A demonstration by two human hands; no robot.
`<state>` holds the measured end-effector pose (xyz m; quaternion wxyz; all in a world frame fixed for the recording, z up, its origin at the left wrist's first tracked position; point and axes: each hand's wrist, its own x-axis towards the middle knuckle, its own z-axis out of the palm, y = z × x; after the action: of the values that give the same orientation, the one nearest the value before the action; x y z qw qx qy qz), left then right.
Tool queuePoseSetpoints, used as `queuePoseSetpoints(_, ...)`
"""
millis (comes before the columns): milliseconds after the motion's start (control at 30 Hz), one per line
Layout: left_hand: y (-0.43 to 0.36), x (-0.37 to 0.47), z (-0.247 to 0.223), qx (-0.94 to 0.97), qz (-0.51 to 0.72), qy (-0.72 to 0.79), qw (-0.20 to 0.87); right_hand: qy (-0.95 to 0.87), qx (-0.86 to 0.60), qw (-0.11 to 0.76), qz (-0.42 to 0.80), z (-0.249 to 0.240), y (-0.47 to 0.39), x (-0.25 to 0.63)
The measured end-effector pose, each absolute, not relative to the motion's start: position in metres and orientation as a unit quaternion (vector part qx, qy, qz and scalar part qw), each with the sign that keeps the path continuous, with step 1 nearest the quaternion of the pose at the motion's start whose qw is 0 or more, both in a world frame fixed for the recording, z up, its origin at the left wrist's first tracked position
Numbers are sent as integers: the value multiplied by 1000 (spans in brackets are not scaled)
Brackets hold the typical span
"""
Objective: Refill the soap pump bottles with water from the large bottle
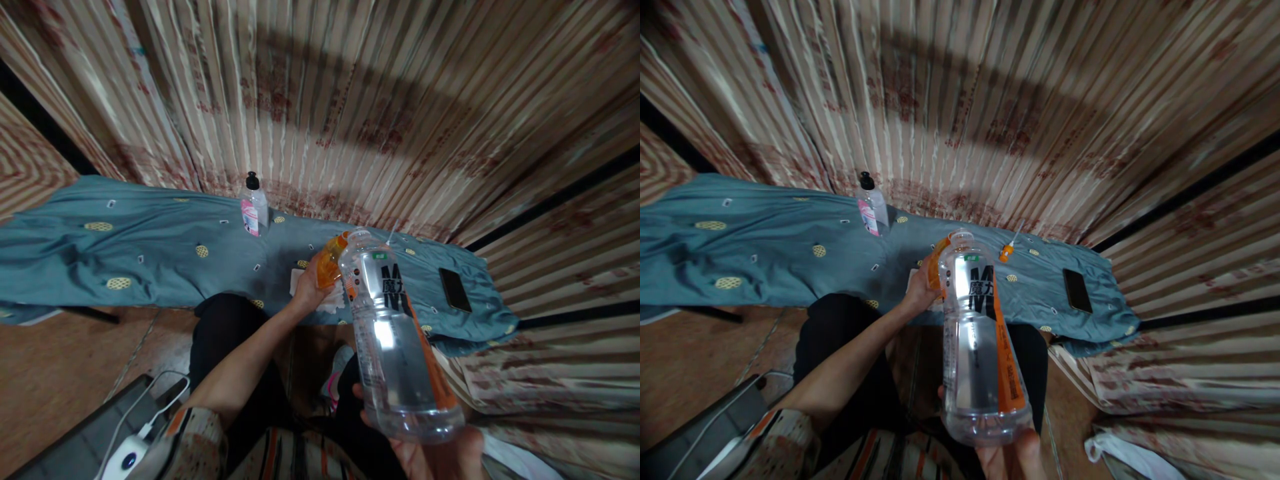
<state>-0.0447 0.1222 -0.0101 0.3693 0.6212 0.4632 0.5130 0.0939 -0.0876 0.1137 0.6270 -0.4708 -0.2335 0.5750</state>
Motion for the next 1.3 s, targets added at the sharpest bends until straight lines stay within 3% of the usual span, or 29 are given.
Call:
queuePoseSetpoints(900,125,-43,-14,620,515,463,369,-176,-480,608,607,124,-101,98)
queuePoseSetpoints(1300,124,-44,-13,616,517,458,379,-201,-494,581,615,101,-105,118)
